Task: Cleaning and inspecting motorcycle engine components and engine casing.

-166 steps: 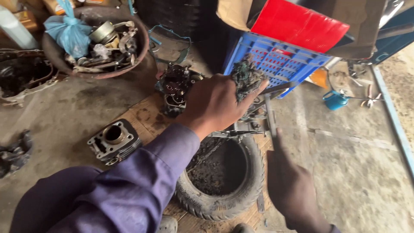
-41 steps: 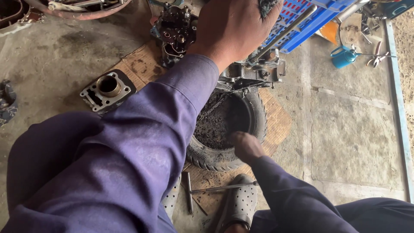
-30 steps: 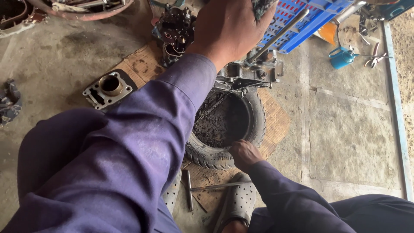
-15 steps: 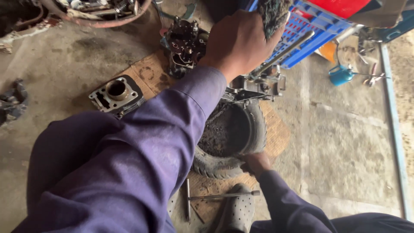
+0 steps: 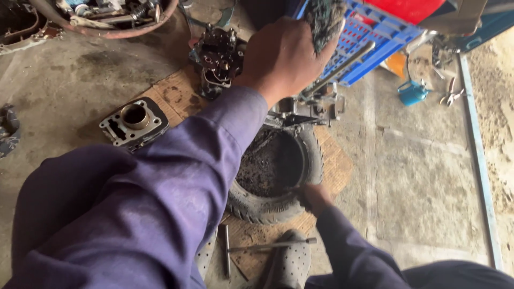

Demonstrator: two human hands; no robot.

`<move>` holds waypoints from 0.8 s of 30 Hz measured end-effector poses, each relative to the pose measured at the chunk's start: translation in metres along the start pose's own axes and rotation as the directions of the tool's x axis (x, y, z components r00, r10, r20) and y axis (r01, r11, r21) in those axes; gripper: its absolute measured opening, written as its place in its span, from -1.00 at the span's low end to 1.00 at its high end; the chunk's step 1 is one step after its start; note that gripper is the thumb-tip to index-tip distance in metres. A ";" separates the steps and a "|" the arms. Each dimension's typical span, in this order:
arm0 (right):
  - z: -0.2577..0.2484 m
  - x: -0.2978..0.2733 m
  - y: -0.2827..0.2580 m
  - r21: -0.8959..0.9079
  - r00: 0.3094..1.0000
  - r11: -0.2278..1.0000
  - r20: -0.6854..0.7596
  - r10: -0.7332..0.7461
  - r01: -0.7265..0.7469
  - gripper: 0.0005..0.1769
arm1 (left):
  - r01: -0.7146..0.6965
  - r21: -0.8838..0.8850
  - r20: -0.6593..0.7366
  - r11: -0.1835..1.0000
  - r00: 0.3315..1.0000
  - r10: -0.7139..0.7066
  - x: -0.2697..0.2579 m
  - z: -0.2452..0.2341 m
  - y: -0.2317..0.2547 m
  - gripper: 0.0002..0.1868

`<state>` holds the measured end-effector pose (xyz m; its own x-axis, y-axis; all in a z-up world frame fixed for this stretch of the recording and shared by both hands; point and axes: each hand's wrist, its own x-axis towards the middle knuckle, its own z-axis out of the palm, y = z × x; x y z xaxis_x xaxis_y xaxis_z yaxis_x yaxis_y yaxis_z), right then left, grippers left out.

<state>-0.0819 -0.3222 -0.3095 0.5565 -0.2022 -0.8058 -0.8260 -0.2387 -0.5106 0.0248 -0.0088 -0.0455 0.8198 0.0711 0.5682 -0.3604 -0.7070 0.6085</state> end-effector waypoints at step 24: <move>-0.033 0.003 -0.018 -0.820 0.656 -0.231 0.562 -0.503 0.525 -0.77 | -0.005 0.068 0.031 0.998 0.999 0.003 0.000 -0.006 0.004 -0.38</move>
<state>-0.0626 -0.3498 -0.2935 0.7311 0.5211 -0.4405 0.5556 -0.8294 -0.0590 0.0208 -0.0075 -0.0398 0.8323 0.0466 0.5524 -0.3340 -0.7532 0.5667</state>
